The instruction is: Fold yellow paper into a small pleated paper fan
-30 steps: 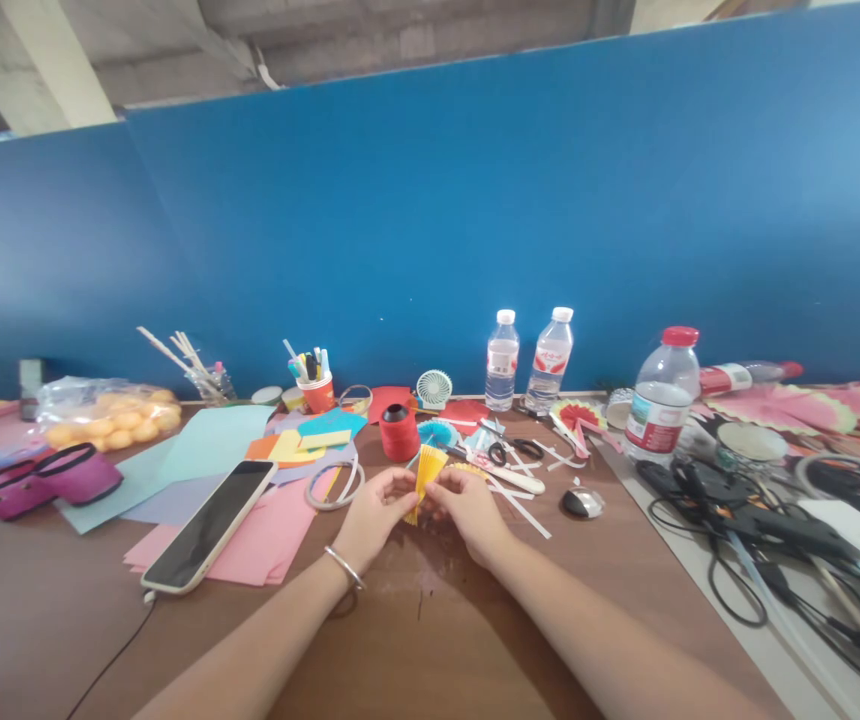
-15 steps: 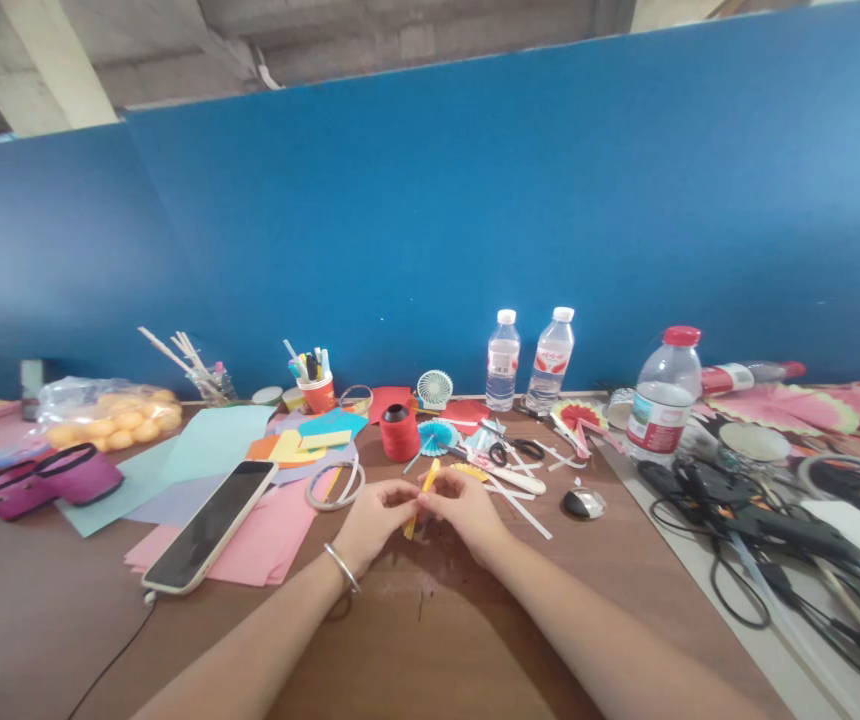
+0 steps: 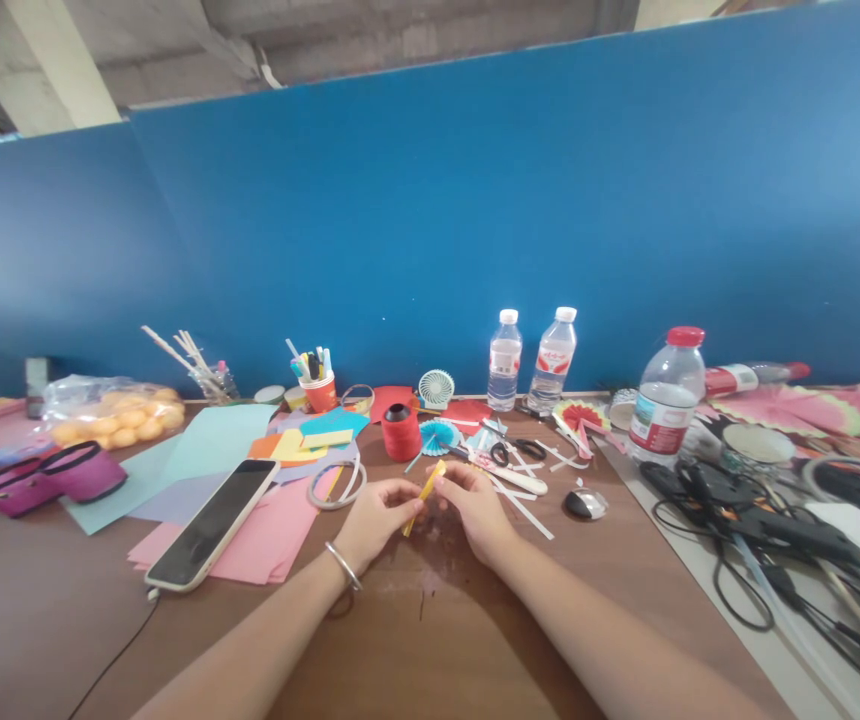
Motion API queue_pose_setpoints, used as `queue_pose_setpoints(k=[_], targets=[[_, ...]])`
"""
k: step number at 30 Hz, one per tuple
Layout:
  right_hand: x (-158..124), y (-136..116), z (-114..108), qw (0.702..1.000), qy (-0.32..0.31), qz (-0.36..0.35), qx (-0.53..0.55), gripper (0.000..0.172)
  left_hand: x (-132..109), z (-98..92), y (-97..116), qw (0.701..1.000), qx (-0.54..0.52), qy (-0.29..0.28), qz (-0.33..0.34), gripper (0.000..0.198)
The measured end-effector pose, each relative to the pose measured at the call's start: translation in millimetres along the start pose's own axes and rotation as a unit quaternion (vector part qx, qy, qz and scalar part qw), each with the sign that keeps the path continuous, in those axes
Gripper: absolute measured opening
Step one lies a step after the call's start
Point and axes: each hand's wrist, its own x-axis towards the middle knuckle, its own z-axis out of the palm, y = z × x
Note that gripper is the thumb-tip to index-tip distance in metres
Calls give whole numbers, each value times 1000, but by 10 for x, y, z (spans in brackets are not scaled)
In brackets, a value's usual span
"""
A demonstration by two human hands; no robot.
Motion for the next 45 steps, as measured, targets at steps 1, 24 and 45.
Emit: queue_pose_setpoints(k=[1, 24, 45], targets=[[-1, -4, 0, 1000, -3, -3, -9, 26, -2, -4, -2, 1000, 14, 8, -2, 17], [80, 21, -136, 995, 16, -38, -86, 16, -11, -50, 6, 991, 125, 13, 42, 14], [80, 41, -86, 997, 62, -10, -42, 22, -5, -53, -52, 995, 73, -72, -19, 24]])
